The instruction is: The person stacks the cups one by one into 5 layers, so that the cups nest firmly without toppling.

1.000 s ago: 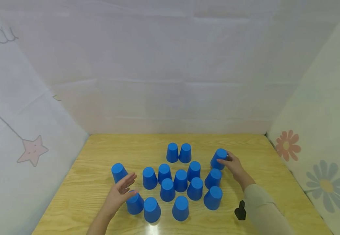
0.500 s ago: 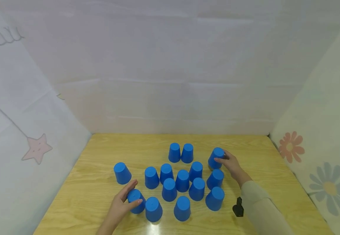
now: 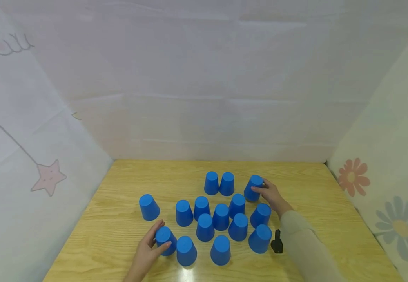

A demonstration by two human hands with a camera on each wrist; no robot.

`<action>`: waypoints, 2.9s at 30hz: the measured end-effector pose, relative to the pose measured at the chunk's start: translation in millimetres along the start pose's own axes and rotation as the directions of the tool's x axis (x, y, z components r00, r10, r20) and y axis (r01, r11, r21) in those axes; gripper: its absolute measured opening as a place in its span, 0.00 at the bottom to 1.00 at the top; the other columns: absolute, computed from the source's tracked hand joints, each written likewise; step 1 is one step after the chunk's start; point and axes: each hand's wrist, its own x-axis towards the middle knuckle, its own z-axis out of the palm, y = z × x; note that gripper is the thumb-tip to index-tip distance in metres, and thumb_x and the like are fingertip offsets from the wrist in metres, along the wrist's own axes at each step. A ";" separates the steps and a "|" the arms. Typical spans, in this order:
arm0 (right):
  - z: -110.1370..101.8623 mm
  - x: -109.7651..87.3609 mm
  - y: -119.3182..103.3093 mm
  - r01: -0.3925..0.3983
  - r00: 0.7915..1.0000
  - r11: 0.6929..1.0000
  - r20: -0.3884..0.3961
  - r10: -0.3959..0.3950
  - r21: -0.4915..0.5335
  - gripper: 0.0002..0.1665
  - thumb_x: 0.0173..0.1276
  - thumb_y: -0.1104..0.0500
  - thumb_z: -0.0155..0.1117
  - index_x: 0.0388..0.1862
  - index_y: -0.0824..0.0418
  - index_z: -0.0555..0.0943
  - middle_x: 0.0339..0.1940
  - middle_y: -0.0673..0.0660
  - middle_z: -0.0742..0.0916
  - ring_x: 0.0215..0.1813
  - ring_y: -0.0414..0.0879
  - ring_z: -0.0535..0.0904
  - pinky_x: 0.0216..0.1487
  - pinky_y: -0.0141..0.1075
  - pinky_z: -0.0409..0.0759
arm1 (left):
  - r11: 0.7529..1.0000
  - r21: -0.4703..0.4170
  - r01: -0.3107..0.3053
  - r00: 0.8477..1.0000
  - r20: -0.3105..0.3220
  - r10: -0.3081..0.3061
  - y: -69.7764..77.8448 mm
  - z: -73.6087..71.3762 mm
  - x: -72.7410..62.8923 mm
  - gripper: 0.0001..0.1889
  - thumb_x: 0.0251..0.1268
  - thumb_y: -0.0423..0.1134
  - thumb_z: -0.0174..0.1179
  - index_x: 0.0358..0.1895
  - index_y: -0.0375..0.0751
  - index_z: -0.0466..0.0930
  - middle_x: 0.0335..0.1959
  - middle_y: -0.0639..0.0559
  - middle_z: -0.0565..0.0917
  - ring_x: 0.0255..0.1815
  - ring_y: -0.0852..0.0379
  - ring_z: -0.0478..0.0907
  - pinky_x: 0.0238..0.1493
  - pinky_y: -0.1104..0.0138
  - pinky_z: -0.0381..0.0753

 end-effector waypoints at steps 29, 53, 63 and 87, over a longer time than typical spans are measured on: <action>14.6 22.9 -14.0 -0.082 0.997 0.997 -0.001 0.082 -0.007 0.41 0.55 0.62 0.62 0.65 0.62 0.54 0.60 0.69 0.62 0.60 0.62 0.57 0.55 0.49 0.63 | 0.986 -0.031 0.164 0.986 -0.036 -0.165 -8.2 5.2 -2.6 0.37 0.45 0.35 0.65 0.61 0.38 0.59 0.58 0.38 0.64 0.58 0.39 0.58 0.53 0.47 0.59; 24.6 30.5 -13.2 -0.097 0.995 0.993 0.003 0.097 -0.067 0.40 0.55 0.63 0.62 0.65 0.63 0.55 0.60 0.68 0.64 0.60 0.62 0.59 0.53 0.49 0.64 | 0.982 -0.022 0.188 0.982 -0.023 -0.188 -10.0 5.6 -4.7 0.36 0.46 0.37 0.64 0.62 0.39 0.59 0.60 0.38 0.62 0.59 0.38 0.56 0.53 0.50 0.62; 27.2 32.5 -14.2 -0.086 0.996 0.993 0.017 0.088 -0.076 0.39 0.57 0.64 0.60 0.65 0.64 0.54 0.60 0.69 0.63 0.59 0.63 0.59 0.54 0.49 0.64 | 0.979 -0.027 0.204 0.979 -0.019 -0.204 -9.8 6.4 -6.1 0.36 0.46 0.37 0.64 0.61 0.38 0.59 0.59 0.37 0.62 0.59 0.38 0.56 0.53 0.52 0.64; 27.0 33.0 -13.3 -0.099 0.995 0.984 -0.008 0.099 -0.148 0.38 0.57 0.59 0.61 0.65 0.60 0.55 0.60 0.67 0.64 0.59 0.62 0.59 0.53 0.51 0.63 | 0.982 -0.037 0.184 0.983 -0.014 -0.184 -14.2 5.9 -6.5 0.36 0.45 0.37 0.65 0.61 0.40 0.60 0.59 0.39 0.63 0.59 0.39 0.56 0.54 0.52 0.61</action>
